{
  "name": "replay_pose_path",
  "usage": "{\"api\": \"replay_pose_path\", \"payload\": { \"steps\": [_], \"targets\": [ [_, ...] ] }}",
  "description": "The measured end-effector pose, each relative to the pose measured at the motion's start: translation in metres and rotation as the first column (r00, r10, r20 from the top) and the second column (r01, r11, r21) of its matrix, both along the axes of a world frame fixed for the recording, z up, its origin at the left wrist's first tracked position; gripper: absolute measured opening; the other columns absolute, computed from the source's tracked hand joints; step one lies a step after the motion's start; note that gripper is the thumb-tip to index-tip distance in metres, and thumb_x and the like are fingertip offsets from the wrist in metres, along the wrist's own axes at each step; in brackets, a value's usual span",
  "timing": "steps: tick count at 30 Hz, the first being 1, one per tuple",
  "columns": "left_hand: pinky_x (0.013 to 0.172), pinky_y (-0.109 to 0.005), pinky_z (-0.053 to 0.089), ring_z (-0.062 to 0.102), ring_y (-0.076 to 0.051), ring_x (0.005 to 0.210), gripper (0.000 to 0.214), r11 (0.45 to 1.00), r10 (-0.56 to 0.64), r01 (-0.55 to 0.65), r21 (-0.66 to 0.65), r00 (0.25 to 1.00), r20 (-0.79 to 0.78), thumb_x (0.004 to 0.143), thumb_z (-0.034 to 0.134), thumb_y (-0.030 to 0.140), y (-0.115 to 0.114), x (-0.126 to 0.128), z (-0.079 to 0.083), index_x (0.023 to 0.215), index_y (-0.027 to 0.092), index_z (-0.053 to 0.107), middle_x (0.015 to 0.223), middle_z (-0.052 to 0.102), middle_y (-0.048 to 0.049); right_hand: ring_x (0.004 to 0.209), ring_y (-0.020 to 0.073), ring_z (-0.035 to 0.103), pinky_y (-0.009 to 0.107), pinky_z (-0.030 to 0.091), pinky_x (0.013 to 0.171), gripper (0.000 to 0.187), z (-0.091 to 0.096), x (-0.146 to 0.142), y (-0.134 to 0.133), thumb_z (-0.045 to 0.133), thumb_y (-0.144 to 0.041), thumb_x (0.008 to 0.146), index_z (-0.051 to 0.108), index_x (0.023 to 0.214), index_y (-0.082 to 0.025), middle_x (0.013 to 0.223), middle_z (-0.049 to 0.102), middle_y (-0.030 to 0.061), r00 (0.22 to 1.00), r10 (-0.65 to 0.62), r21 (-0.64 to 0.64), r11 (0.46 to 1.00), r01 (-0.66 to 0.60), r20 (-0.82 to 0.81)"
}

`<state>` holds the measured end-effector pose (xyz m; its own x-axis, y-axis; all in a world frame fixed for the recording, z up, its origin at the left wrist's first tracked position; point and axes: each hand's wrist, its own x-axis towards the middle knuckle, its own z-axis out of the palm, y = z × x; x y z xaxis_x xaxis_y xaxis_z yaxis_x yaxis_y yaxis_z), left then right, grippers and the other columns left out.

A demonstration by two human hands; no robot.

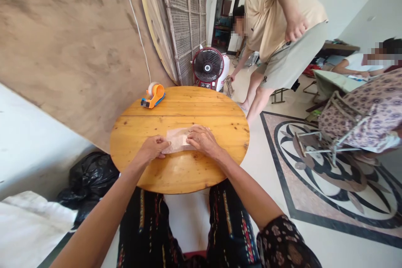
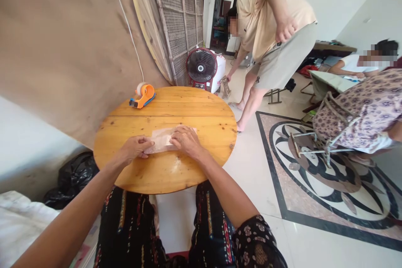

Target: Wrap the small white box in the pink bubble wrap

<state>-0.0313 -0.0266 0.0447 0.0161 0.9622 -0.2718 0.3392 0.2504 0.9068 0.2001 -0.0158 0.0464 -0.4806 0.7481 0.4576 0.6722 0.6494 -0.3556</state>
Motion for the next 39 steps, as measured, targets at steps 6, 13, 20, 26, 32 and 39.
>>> {"api": "replay_pose_path", "payload": {
  "steps": [6, 13, 20, 26, 32, 39],
  "targets": [
    [0.047, -0.025, 0.053, 0.056, -0.012, 0.049, 0.038, 0.991, -0.017, 0.027, -0.132, 0.997, 0.074, 0.055, 0.078, 0.043, -0.007, -0.001, 0.007, 0.07, 0.016, 0.056, 0.058, 0.056, 0.0022, 0.11, 0.0207, 0.061, 0.036, 0.043, 0.101, 0.014, -0.003, 0.001, 0.002, 0.061, -0.028, 0.087, 0.074, 0.088, -0.021, 0.111, 0.07, 0.0079, 0.998, 0.043, -0.015, 0.999, -0.044, -0.042],
    [0.045, -0.023, 0.051, 0.057, -0.012, 0.056, 0.035, 0.996, 0.086, -0.08, -0.049, 0.987, 0.133, 0.058, 0.079, 0.041, -0.008, 0.014, 0.008, 0.071, 0.012, 0.062, 0.067, 0.063, -0.0025, 0.109, 0.0226, 0.061, 0.039, 0.045, 0.098, 0.014, 0.0, -0.001, 0.001, 0.061, -0.026, 0.087, 0.073, 0.087, -0.021, 0.106, 0.071, 0.0087, 0.992, 0.045, -0.09, 0.994, -0.057, -0.121],
    [0.034, -0.019, 0.034, 0.047, -0.009, 0.04, 0.028, 0.998, 0.064, -0.06, -0.03, 0.985, 0.158, 0.066, 0.073, 0.039, -0.004, 0.021, 0.0, 0.066, 0.014, 0.06, 0.052, 0.057, 0.0002, 0.121, 0.0227, 0.055, 0.042, 0.04, 0.107, 0.013, -0.001, -0.002, 0.002, 0.059, -0.027, 0.087, 0.072, 0.087, -0.022, 0.125, 0.064, 0.009, 0.995, 0.048, -0.084, 0.995, -0.056, -0.092],
    [0.036, -0.02, 0.037, 0.048, -0.009, 0.043, 0.019, 0.989, 0.146, -0.145, -0.015, 0.988, 0.059, 0.068, 0.068, 0.031, 0.0, 0.027, -0.003, 0.067, 0.015, 0.058, 0.054, 0.057, 0.0012, 0.124, 0.0226, 0.054, 0.043, 0.038, 0.109, 0.013, 0.001, -0.002, 0.003, 0.058, -0.027, 0.088, 0.07, 0.089, -0.021, 0.129, 0.061, 0.0102, 0.996, 0.052, -0.093, 0.994, -0.058, -0.066],
    [0.042, -0.019, 0.041, 0.053, -0.01, 0.05, 0.021, 0.994, 0.113, -0.112, 0.015, 0.993, -0.044, 0.068, 0.066, 0.026, 0.006, 0.034, -0.004, 0.083, 0.014, 0.061, 0.072, 0.064, -0.0022, 0.128, 0.025, 0.05, 0.045, 0.034, 0.111, 0.009, 0.0, -0.001, 0.009, 0.062, -0.026, 0.084, 0.069, 0.084, -0.02, 0.134, 0.058, 0.0113, 0.997, 0.074, -0.088, 0.993, -0.076, -0.026],
    [0.066, -0.031, 0.052, 0.067, -0.022, 0.077, 0.061, 0.977, 0.175, -0.112, 0.179, 0.904, -0.39, 0.07, 0.069, 0.031, 0.003, 0.041, -0.004, 0.125, 0.017, 0.047, 0.106, 0.066, -0.0121, 0.128, 0.0256, 0.051, 0.047, 0.037, 0.11, 0.01, -0.004, -0.001, 0.012, 0.062, -0.028, 0.085, 0.069, 0.085, -0.02, 0.134, 0.058, 0.0111, 0.997, 0.077, -0.041, 0.996, -0.077, -0.004]
  ]
}}
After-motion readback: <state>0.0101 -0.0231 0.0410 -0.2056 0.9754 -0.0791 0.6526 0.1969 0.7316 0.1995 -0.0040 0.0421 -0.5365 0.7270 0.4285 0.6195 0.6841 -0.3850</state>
